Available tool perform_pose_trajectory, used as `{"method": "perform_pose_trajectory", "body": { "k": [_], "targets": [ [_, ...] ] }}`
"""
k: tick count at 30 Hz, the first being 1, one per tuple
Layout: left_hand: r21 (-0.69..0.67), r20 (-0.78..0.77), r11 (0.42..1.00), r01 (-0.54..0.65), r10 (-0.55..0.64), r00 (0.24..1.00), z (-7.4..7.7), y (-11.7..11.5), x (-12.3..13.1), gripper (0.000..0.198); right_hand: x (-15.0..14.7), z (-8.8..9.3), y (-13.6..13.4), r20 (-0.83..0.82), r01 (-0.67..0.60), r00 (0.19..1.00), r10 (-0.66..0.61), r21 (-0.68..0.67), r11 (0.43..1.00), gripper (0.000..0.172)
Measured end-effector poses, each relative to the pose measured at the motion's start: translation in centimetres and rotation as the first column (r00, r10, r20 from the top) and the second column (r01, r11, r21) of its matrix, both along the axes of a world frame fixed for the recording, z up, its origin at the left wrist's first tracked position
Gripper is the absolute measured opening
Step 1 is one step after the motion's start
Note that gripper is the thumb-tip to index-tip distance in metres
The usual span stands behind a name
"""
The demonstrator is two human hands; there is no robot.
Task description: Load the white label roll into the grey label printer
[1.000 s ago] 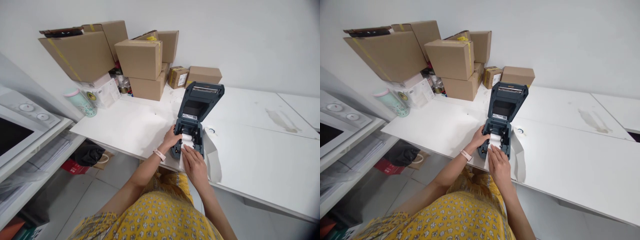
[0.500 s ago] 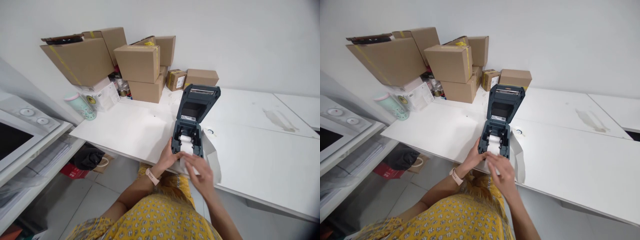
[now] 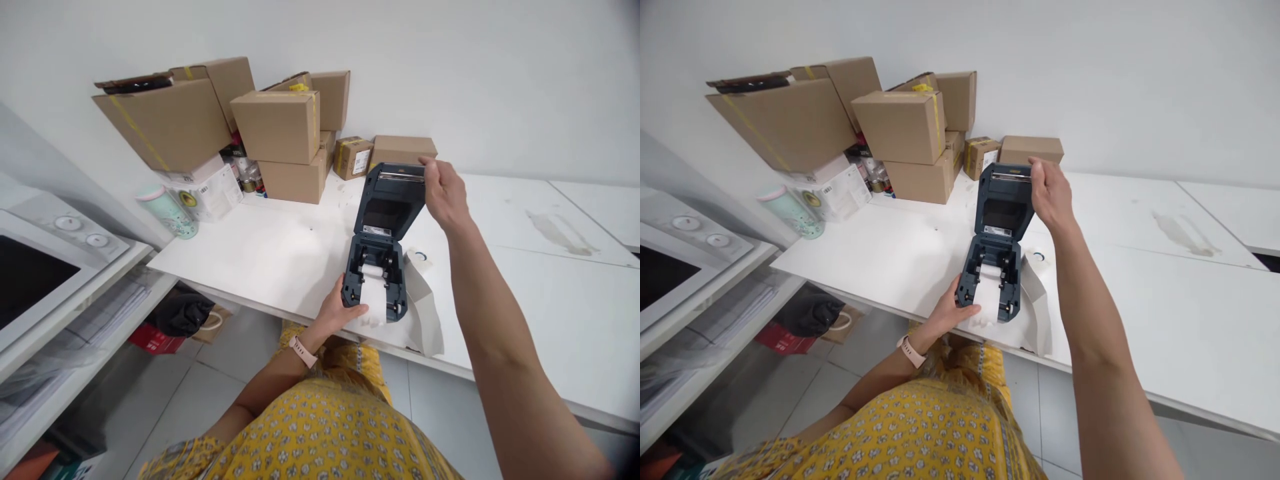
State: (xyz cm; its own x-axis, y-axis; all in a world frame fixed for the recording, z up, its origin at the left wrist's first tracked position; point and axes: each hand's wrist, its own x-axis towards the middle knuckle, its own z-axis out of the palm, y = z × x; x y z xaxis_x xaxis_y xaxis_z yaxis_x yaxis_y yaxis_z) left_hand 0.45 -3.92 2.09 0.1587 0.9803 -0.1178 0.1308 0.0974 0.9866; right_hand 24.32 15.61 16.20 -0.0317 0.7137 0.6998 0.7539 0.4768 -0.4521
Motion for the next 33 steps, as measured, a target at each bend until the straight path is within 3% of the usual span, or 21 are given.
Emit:
{"method": "perform_pose_trajectory", "body": {
  "k": [3, 6, 11, 15, 20, 24, 29, 33],
  "targets": [
    [0.006, 0.0, 1.0, 0.015, -0.015, 1.0, -0.2, 0.1, -0.1, 0.097, -0.5, 0.1, -3.7, -0.006, 0.0, 1.0, 0.0, 0.044, 0.999, 0.06],
    [0.006, 0.024, 0.999, 0.033, -0.034, 0.999, -0.4, 0.0, -0.1, 0.098, -1.4, -1.0, -8.5, 0.003, -0.013, 1.0, 0.013, 0.16, 0.987, 0.045],
    [0.026, 0.128, 0.999, 0.037, -0.04, 0.991, -0.9, -0.8, 0.1, 0.105, -2.8, -6.0, -15.8, 0.042, 0.021, 0.999, -0.034, 0.283, 0.959, 0.032],
    [0.024, 0.118, 1.0, 0.013, -0.016, 0.993, -1.1, -1.4, 0.2, 0.106, -3.4, -10.5, -19.5, 0.12, -0.027, 0.993, -0.007, 0.275, 0.961, 0.04],
    [0.048, 0.161, 0.998, 0.038, -0.045, 0.986, -1.4, -2.0, 0.0, 0.111, -4.0, -14.7, -21.5, 0.128, -0.033, 0.992, 0.006, 0.213, 0.976, 0.047],
    [0.01, 0.193, 0.999, 0.051, -0.052, 0.98, -1.3, -2.1, 0.0, 0.117, -4.4, -17.1, -22.1, 0.073, -0.018, 0.997, 0.005, 0.173, 0.985, 0.051],
    [-0.054, 0.292, 0.998, -0.015, 0.03, 0.956, -0.2, -1.6, 0.6, 0.096, -4.9, -18.2, -21.8, -0.036, 0.017, 0.999, -0.01, 0.199, 0.98, 0.047],
    [-0.061, 0.217, 0.996, -0.059, 0.07, 0.974, 0.7, -1.2, 1.0, 0.083, -5.1, -18.4, -21.4, -0.073, 0.025, 0.997, -0.009, 0.22, 0.975, 0.045]
  ]
}}
